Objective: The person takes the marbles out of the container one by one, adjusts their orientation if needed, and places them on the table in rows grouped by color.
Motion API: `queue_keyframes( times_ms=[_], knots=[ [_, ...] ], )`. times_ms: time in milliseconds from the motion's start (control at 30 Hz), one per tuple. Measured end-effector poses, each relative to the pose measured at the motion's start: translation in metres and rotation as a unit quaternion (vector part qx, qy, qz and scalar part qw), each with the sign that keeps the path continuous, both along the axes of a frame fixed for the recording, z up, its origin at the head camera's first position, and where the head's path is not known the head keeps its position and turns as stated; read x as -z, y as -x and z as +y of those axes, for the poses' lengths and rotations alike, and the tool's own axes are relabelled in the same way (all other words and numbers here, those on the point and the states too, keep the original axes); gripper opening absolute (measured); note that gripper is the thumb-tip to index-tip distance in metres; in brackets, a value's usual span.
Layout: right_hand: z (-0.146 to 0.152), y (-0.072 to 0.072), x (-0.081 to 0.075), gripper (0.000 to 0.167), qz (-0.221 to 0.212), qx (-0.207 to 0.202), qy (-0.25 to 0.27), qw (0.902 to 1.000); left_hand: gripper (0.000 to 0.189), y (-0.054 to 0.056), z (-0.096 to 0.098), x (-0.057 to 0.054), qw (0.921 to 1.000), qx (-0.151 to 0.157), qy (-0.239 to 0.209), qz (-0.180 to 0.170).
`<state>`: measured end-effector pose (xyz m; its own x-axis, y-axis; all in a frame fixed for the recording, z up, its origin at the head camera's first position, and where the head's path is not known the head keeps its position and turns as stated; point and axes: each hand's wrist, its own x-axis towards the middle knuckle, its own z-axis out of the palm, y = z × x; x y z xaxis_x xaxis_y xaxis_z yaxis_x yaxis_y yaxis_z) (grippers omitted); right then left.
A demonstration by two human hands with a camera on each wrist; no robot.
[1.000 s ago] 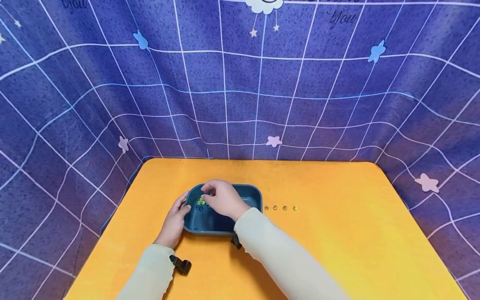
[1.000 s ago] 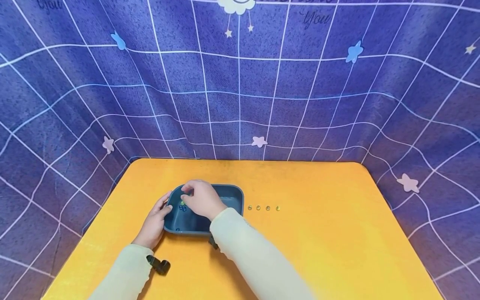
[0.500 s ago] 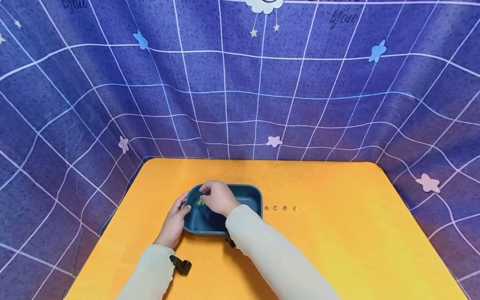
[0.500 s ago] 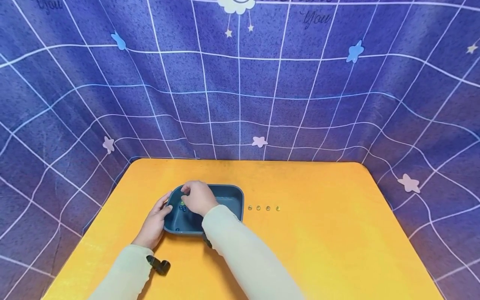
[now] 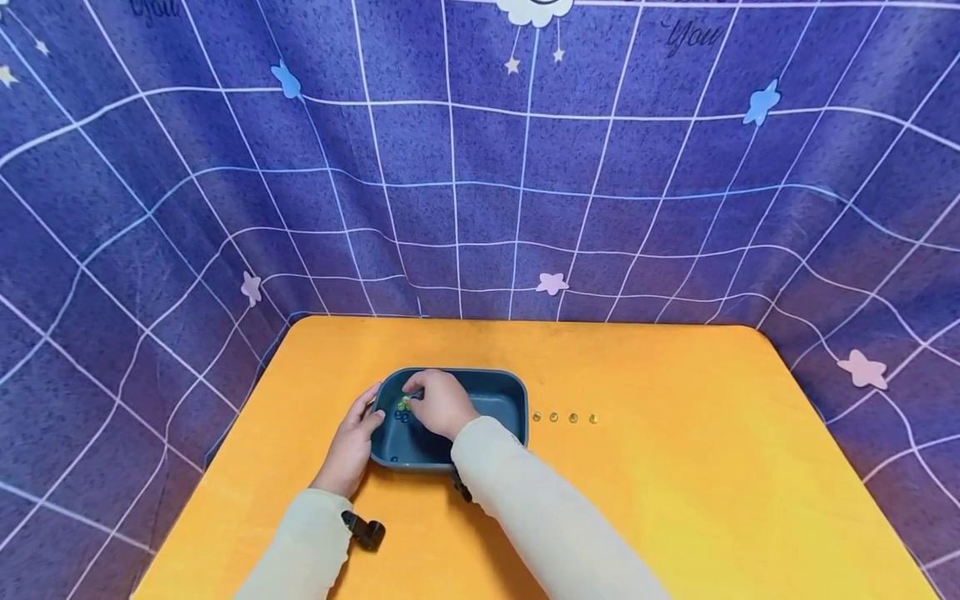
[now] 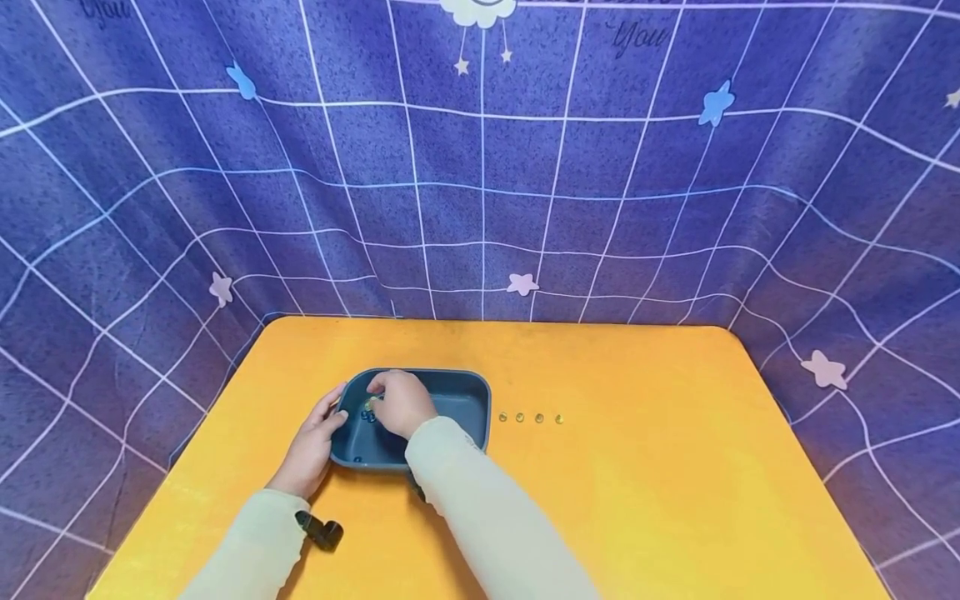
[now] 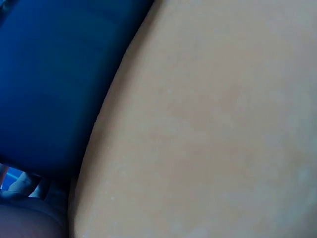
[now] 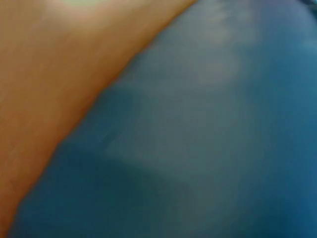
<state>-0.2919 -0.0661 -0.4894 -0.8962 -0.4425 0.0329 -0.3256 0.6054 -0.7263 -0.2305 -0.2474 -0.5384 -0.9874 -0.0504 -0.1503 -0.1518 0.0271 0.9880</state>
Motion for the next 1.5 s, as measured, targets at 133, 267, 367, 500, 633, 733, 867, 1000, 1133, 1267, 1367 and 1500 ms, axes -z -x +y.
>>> queue_keyframes(
  times_ms=[133, 267, 367, 500, 633, 733, 867, 1000, 1133, 1267, 1367, 1500],
  knots=[
    [0.001, 0.004, 0.008, 0.020, 0.004, 0.006, -0.014, 0.9999, 0.054, 0.000, -0.001, 0.000, 1.0000, -0.003, -0.003, -0.002],
    [-0.002, 0.005, 0.010, 0.022, 0.006, -0.016, -0.027, 0.9995, 0.054, 0.000, -0.002, 0.000, 1.0000, -0.004, -0.005, -0.007],
    [-0.004, 0.005, 0.012, 0.021, 0.012, -0.024, -0.049, 0.9984, 0.054, 0.000, -0.003, 0.000, 0.9999, -0.002, -0.005, -0.011],
    [-0.006, 0.004, 0.014, 0.020, 0.026, -0.023, -0.076, 0.9965, 0.053, 0.000, -0.002, 0.001, 0.9999, 0.002, -0.005, -0.013],
    [-0.006, 0.003, 0.015, 0.020, 0.041, -0.028, -0.098, 0.9939, 0.053, 0.000, -0.001, 0.000, 0.9999, 0.001, -0.006, -0.014],
    [-0.006, 0.004, 0.018, 0.020, 0.052, -0.034, -0.108, 0.9922, 0.053, -0.001, -0.001, 0.000, 0.9999, 0.002, -0.005, -0.014],
    [-0.008, 0.005, 0.021, 0.021, 0.066, -0.041, -0.114, 0.9905, 0.053, 0.000, 0.000, -0.002, 0.9999, 0.002, -0.001, -0.015],
    [-0.007, 0.004, 0.022, 0.023, 0.067, -0.040, -0.118, 0.9899, 0.053, 0.000, 0.000, -0.004, 0.9998, 0.004, 0.002, -0.018],
    [-0.007, 0.002, 0.022, 0.024, 0.060, -0.040, -0.120, 0.9901, 0.053, -0.001, 0.000, -0.003, 0.9997, 0.005, 0.004, -0.022],
    [-0.006, 0.002, 0.024, 0.025, 0.055, -0.038, -0.125, 0.9899, 0.054, -0.001, -0.001, -0.002, 0.9997, 0.004, 0.005, -0.023],
    [-0.006, 0.003, 0.025, 0.024, 0.055, -0.035, -0.125, 0.9900, 0.053, -0.001, 0.000, -0.003, 0.9998, 0.002, 0.007, -0.021],
    [-0.005, 0.004, 0.026, 0.021, 0.053, -0.027, -0.122, 0.9908, 0.053, -0.001, 0.001, -0.003, 0.9998, 0.002, 0.008, -0.018]
  ],
)
